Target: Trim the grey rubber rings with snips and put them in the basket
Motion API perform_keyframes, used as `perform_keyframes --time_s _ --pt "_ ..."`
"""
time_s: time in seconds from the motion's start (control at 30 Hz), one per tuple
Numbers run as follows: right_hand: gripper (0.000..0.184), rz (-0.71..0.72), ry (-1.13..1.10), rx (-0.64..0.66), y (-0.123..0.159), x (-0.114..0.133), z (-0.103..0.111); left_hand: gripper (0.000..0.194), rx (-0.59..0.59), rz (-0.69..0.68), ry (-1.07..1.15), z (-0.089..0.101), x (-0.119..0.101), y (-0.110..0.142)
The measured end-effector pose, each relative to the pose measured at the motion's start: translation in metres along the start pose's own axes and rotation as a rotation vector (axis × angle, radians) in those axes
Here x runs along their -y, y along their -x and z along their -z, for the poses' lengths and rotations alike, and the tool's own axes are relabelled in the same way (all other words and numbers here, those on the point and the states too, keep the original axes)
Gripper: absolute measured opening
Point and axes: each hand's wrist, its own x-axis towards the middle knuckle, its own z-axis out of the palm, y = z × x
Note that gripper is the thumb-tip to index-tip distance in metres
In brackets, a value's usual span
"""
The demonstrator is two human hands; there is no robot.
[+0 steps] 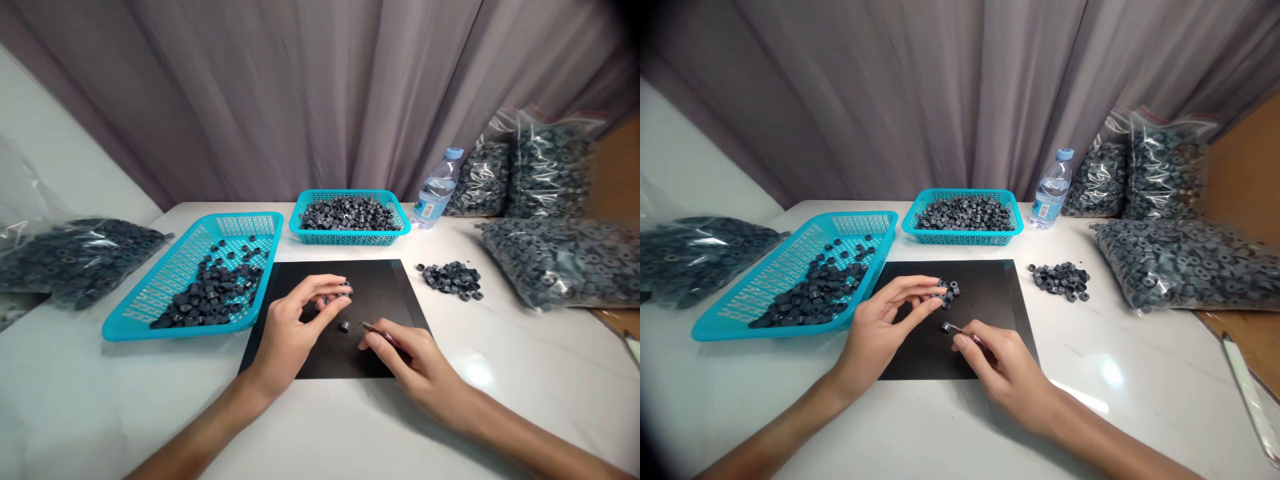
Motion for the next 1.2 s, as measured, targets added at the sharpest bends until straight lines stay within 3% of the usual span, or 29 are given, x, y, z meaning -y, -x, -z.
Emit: perform_keyframes --time_s 0.2,0.4,0.6,0.8,1.2 --pt "0.036 -0.018 -0.005 0.0 -0.001 0.001 0.001 0.026 -0.005 -0.051 0.06 -0.001 -0.006 0.009" --pt "0.036 -0.013 -0.009 -0.004 -0.001 -0.002 0.0 0.026 0.018 0.016 0.073 -0.001 -0.005 0.012" --pt "0.036 -0.03 -0.004 -0.002 0.0 -0.002 0.0 0.017 0.074 0.254 0.362 -0.002 -0.009 0.005" --pt "0.039 -0.042 0.019 0.002 -0.001 -0.001 0.0 0.026 0.113 0.499 0.581 -0.004 -0.012 0.004" --pt "0.038 -0.029 0.028 -0.009 0.0 -0.001 0.001 0.044 0.082 0.574 0.77 -0.002 -0.015 0.003"
